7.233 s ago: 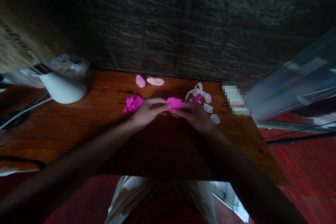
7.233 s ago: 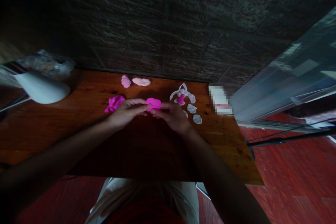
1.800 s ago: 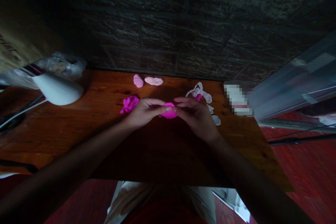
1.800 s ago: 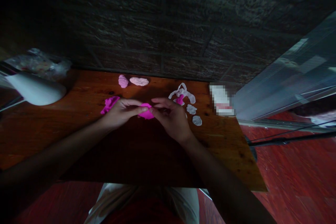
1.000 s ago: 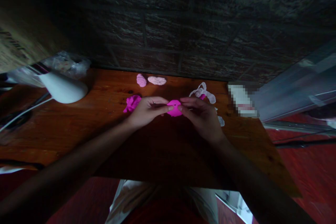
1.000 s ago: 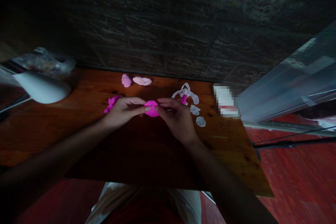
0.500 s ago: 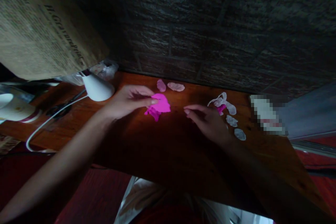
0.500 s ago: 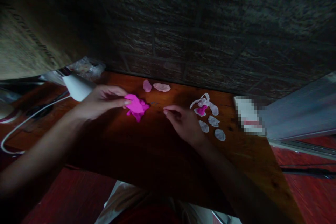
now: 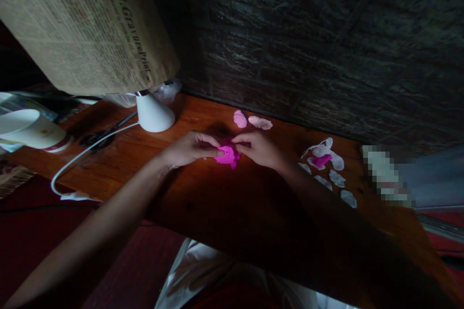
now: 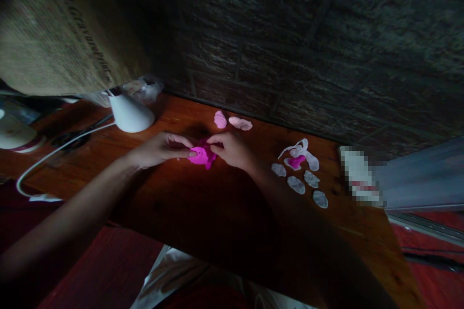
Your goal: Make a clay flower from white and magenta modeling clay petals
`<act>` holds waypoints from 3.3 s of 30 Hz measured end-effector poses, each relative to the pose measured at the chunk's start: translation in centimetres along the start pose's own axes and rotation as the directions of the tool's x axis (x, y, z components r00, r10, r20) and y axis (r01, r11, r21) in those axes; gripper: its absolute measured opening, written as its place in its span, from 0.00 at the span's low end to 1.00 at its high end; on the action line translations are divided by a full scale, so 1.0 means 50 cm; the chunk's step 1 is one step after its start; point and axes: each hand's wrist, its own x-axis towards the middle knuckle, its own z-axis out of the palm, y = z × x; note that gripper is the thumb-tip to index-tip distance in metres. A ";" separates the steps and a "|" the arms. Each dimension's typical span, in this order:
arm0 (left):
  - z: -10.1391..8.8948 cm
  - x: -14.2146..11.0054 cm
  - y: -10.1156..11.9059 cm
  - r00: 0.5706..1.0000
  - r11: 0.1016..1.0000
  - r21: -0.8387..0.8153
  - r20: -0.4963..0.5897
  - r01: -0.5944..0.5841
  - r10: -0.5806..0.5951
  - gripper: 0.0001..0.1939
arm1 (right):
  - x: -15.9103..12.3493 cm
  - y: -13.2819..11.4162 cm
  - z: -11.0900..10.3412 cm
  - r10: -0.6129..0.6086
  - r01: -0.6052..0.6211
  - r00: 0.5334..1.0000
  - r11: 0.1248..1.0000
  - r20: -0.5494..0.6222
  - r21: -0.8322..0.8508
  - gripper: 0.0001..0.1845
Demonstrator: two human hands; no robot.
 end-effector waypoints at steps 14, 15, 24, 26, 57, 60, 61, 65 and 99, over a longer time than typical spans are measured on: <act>0.023 0.019 -0.010 0.999 0.999 -0.048 0.037 -0.012 0.014 0.05 | -0.031 -0.004 0.027 0.114 -0.072 0.988 0.936 -0.104 0.345 0.07; 0.024 0.019 -0.008 1.000 0.998 -0.067 0.026 -0.005 0.006 0.05 | -0.032 -0.005 0.025 0.148 -0.091 0.983 0.907 -0.110 0.412 0.07; 0.025 0.021 -0.007 0.994 0.989 -0.143 -0.098 0.037 -0.051 0.08 | -0.041 -0.016 -0.005 0.496 -0.165 0.863 0.465 -0.101 0.870 0.10; 0.024 0.019 -0.005 0.990 0.989 -0.132 -0.115 0.062 -0.078 0.08 | -0.041 -0.020 -0.014 0.520 -0.138 0.845 0.444 -0.129 0.885 0.12; 0.237 0.078 0.078 0.997 0.949 -0.312 0.029 -0.052 0.064 0.10 | -0.234 -0.069 -0.072 0.155 -0.075 0.768 0.986 -0.621 0.152 0.08; 0.240 0.078 0.076 0.998 0.944 -0.328 0.032 -0.046 0.060 0.11 | -0.234 -0.069 -0.072 0.169 -0.149 0.706 0.985 -0.688 0.090 0.18; 0.241 0.078 0.076 0.998 0.942 -0.333 0.031 -0.041 0.055 0.11 | -0.234 -0.068 -0.073 0.210 -0.167 0.695 0.977 -0.688 0.130 0.22; 0.241 0.077 0.070 0.999 0.923 -0.382 0.013 -0.038 0.046 0.13 | -0.232 -0.060 -0.073 0.348 -0.154 0.777 0.913 -0.524 0.377 0.23; 0.241 0.085 0.035 0.990 0.962 -0.247 -0.108 -0.115 0.090 0.11 | -0.234 -0.064 -0.063 0.348 -0.184 0.874 0.883 -0.339 0.432 0.13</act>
